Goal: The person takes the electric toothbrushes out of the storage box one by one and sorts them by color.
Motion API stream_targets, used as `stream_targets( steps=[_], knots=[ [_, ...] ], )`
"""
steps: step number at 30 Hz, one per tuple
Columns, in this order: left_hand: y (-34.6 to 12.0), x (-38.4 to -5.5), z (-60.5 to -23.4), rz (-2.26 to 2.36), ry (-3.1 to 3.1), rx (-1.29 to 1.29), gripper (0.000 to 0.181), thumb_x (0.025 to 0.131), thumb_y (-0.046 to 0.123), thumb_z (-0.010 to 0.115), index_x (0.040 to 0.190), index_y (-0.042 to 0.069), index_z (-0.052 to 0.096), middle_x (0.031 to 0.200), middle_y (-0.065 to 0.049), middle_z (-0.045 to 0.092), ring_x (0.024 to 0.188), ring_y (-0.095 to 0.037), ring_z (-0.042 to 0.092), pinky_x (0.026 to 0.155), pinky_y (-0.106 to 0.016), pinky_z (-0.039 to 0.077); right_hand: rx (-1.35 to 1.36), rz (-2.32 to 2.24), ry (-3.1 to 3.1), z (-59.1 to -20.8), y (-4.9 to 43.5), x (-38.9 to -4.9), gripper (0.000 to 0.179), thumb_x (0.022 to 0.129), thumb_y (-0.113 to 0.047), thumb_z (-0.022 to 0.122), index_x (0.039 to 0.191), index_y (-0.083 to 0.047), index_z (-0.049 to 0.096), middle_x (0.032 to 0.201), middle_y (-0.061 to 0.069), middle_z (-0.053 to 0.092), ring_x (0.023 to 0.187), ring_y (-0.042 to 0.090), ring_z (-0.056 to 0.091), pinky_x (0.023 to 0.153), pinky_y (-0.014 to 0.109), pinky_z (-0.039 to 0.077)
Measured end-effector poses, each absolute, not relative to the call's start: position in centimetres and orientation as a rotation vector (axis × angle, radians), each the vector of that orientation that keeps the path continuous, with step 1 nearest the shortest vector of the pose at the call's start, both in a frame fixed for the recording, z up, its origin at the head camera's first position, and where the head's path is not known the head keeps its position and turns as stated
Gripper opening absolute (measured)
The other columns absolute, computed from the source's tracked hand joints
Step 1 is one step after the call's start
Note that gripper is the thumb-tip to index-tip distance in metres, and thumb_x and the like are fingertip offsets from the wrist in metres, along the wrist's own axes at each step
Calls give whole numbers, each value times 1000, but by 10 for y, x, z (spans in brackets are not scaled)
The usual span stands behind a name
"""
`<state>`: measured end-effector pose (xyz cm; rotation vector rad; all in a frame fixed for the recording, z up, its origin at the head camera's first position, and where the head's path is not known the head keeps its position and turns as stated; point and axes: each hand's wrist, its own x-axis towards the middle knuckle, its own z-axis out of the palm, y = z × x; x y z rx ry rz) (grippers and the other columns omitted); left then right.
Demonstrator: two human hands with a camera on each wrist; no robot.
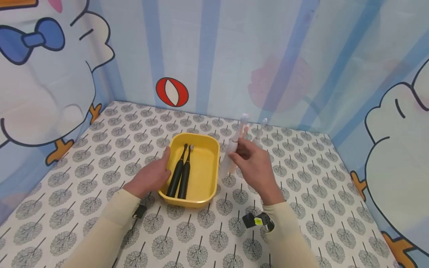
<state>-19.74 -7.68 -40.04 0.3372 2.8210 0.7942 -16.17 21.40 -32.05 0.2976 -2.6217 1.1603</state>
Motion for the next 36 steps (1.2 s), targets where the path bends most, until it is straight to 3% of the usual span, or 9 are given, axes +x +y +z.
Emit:
stream_targets(
  steps=[7, 20, 26, 36],
  knots=[
    [-77, -198, -402, 803, 2819, 329, 81, 95, 12, 43, 154, 8, -12, 93, -10, 60, 59, -17, 54, 55, -31, 46, 244, 1064, -2612, -325, 231, -158, 41, 91, -24, 70, 129, -13, 62, 108, 5, 70, 97, 23, 67, 84, 43, 52],
    [-77, -199, -401, 804, 2833, 356, 80, 95, 12, 43, 154, 7, -11, 95, -11, 61, 61, -17, 54, 60, -32, 47, 96, 1002, -2612, -335, 257, -165, 46, 93, -33, 66, 134, -12, 58, 111, 10, 68, 100, 29, 66, 82, 48, 51],
    [-77, -198, -402, 786, 2839, 359, 80, 96, 13, 44, 154, 6, -10, 103, -13, 62, 63, -16, 55, 62, -32, 47, 53, 978, -2589, -349, 260, -169, 45, 94, -28, 66, 135, -11, 57, 112, 12, 68, 101, 31, 65, 81, 49, 51],
    [-77, -198, -402, 805, 2826, 330, 81, 95, 12, 44, 154, 8, -11, 94, -10, 60, 59, -17, 53, 57, -32, 46, 36, 947, -2580, -366, 260, -181, 43, 95, -21, 64, 135, -6, 55, 118, 17, 65, 105, 34, 63, 85, 51, 50]
  ],
)
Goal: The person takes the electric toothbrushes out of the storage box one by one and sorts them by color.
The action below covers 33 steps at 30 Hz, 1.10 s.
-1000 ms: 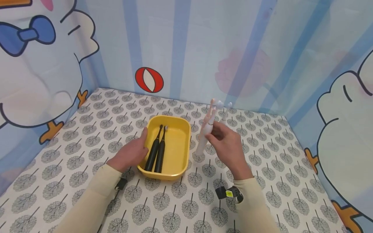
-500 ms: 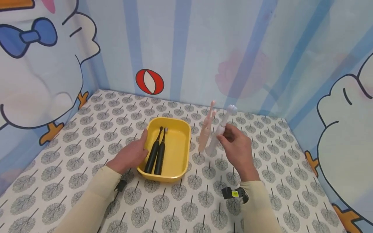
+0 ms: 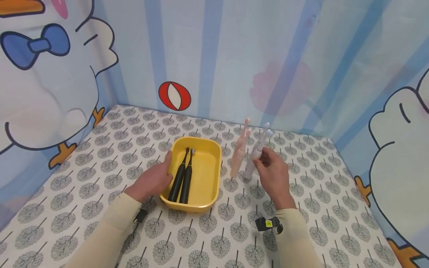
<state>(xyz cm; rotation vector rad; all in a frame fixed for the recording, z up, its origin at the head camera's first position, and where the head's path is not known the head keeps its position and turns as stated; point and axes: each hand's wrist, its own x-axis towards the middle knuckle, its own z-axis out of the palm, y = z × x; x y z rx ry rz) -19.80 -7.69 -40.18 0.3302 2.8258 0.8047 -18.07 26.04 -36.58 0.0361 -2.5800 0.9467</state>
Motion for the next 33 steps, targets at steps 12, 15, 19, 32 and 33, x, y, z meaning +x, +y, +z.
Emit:
stream_targets(
  steps=[12, 15, 19, 32, 33],
  knots=[
    [-77, -198, -400, 786, 2829, 340, 80, 95, 12, 43, 154, 6, -11, 89, -9, 59, 58, -17, 53, 57, -32, 46, 24, 992, -2565, -378, 260, -193, 40, 94, -18, 66, 131, -5, 57, 115, 16, 65, 104, 31, 63, 87, 48, 50],
    [-77, -197, -400, 785, 2823, 333, 80, 96, 12, 43, 154, 7, -12, 86, -8, 58, 58, -17, 53, 56, -32, 46, 9, 979, -2583, -380, 260, -194, 41, 94, -18, 65, 132, -4, 56, 117, 17, 64, 106, 32, 62, 87, 48, 49],
    [-77, -197, -400, 787, 2815, 326, 80, 96, 12, 42, 154, 7, -13, 82, -7, 56, 57, -18, 53, 55, -32, 46, 5, 958, -2591, -383, 259, -194, 41, 94, -18, 65, 132, -4, 55, 118, 17, 64, 107, 32, 62, 87, 48, 50],
    [-77, -197, -400, 793, 2827, 337, 79, 96, 12, 42, 154, 7, -12, 86, -8, 57, 58, -17, 53, 57, -31, 46, -16, 921, -2611, -385, 258, -196, 42, 95, -19, 65, 132, -4, 55, 117, 16, 64, 106, 32, 62, 88, 49, 49],
    [-77, -197, -400, 792, 2826, 339, 79, 96, 12, 42, 154, 7, -11, 87, -9, 58, 58, -17, 53, 58, -31, 46, -17, 925, -2609, -385, 258, -195, 42, 94, -19, 65, 132, -4, 55, 118, 17, 64, 106, 32, 62, 89, 49, 48]
  ],
)
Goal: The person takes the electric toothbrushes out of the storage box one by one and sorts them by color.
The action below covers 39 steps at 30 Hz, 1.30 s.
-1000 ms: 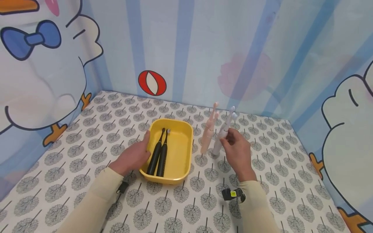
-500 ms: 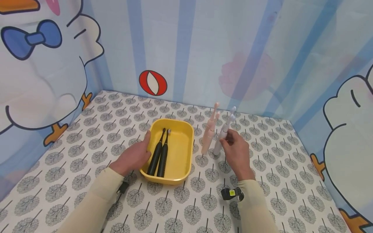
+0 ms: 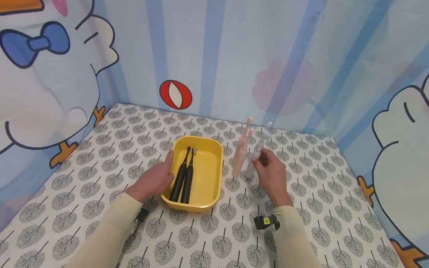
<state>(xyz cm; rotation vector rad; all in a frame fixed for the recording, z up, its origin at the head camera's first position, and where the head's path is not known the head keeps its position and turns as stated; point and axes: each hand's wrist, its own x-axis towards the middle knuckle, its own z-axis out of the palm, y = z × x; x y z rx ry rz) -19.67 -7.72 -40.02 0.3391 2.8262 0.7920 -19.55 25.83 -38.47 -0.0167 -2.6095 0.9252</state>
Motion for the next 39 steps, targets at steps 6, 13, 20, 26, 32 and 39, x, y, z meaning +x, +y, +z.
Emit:
stream_targets(
  steps=[6, 13, 20, 26, 32, 39],
  knots=[
    [-77, -197, -400, 798, 2828, 340, 79, 96, 12, 42, 154, 7, -10, 88, -9, 59, 58, -17, 54, 58, -31, 46, -17, 947, -2604, -384, 259, -193, 43, 94, -19, 65, 133, -4, 55, 121, 17, 63, 108, 33, 62, 89, 49, 49],
    [-77, -197, -400, 799, 2832, 343, 79, 96, 12, 43, 154, 6, -10, 87, -9, 59, 58, -17, 54, 57, -32, 46, -5, 953, -2596, -384, 261, -191, 44, 93, -20, 66, 133, -5, 54, 121, 17, 63, 107, 32, 63, 88, 47, 50],
    [-77, -197, -400, 783, 2831, 344, 79, 96, 12, 43, 154, 6, -10, 84, -7, 58, 57, -17, 53, 56, -32, 45, -17, 956, -2590, -383, 264, -187, 47, 94, -23, 65, 136, -4, 52, 123, 16, 62, 108, 32, 62, 87, 47, 50],
    [-77, -196, -399, 799, 2837, 352, 79, 96, 12, 43, 154, 5, -9, 89, -9, 60, 59, -17, 53, 58, -32, 46, -16, 956, -2578, -380, 264, -185, 47, 95, -23, 65, 136, -4, 53, 124, 17, 62, 108, 33, 62, 87, 48, 50],
    [-77, -196, -399, 801, 2836, 351, 79, 96, 12, 43, 155, 5, -9, 91, -10, 60, 59, -17, 54, 59, -32, 46, -46, 930, -2584, -378, 266, -183, 47, 95, -27, 64, 136, -7, 53, 125, 15, 62, 108, 33, 62, 85, 48, 50],
    [-77, -197, -401, 810, 2833, 344, 79, 96, 13, 44, 154, 6, -9, 95, -11, 61, 59, -17, 53, 59, -32, 46, -40, 923, -2574, -378, 266, -181, 46, 95, -27, 64, 135, -7, 54, 122, 13, 64, 107, 32, 63, 83, 48, 51]
  ],
)
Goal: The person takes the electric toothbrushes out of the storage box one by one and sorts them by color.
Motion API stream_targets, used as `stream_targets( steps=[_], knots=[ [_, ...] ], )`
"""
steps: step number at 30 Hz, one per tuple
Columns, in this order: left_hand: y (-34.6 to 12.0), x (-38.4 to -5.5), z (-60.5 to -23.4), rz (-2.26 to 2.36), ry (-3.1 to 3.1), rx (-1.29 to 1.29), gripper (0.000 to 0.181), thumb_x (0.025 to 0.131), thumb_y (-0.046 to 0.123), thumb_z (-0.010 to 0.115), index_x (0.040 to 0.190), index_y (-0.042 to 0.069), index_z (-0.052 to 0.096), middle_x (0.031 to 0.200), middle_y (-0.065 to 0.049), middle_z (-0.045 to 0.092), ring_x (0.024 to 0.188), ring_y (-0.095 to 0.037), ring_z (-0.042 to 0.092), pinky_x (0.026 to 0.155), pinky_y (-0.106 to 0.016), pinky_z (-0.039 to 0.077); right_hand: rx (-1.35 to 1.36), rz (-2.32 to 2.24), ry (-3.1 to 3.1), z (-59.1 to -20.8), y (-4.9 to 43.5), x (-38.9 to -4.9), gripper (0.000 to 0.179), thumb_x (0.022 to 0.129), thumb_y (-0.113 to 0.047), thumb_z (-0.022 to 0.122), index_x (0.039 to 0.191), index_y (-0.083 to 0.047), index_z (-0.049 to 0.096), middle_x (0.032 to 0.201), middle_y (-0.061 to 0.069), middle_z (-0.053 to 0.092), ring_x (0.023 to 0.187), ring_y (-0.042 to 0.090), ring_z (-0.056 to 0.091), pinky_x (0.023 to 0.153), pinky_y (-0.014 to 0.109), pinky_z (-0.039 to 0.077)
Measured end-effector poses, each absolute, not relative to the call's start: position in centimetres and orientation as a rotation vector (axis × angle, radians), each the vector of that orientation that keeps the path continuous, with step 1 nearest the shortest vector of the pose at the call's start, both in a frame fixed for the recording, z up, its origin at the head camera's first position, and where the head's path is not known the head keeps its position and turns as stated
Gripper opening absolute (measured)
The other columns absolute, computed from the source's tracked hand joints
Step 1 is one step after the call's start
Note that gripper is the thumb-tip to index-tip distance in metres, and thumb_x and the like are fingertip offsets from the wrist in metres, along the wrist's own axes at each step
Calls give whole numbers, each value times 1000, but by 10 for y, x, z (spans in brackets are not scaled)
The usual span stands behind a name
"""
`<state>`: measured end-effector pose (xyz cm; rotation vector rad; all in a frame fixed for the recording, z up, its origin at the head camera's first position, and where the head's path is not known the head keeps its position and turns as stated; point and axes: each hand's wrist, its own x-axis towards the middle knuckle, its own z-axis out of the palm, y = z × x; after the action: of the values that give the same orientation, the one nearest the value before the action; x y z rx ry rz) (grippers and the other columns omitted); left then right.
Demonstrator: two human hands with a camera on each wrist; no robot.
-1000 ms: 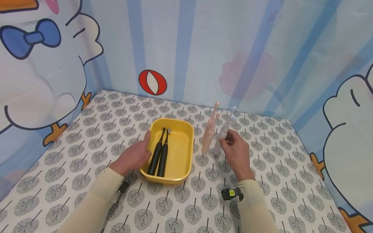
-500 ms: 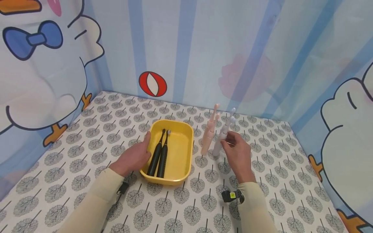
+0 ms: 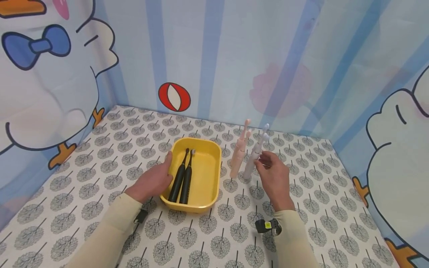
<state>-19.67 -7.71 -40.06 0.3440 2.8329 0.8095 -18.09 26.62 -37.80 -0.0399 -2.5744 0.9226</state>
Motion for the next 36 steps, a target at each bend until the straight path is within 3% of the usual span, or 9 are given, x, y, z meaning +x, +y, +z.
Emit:
stream_targets(
  steps=[21, 36],
  knots=[
    [-77, -198, -402, 786, 2834, 352, 79, 97, 15, 44, 155, 6, -10, 94, -11, 61, 60, -16, 55, 58, -32, 47, -15, 917, -2524, -363, 264, -161, 39, 96, -26, 63, 129, -6, 60, 117, 11, 66, 103, 28, 64, 83, 47, 51],
    [-77, -197, -400, 812, 2839, 373, 78, 97, 13, 44, 154, 5, -9, 96, -12, 62, 60, -17, 55, 58, -32, 47, 83, 974, -2486, -341, 243, -150, 31, 93, -29, 67, 118, -11, 68, 106, 4, 70, 94, 21, 67, 77, 39, 54]
  ],
)
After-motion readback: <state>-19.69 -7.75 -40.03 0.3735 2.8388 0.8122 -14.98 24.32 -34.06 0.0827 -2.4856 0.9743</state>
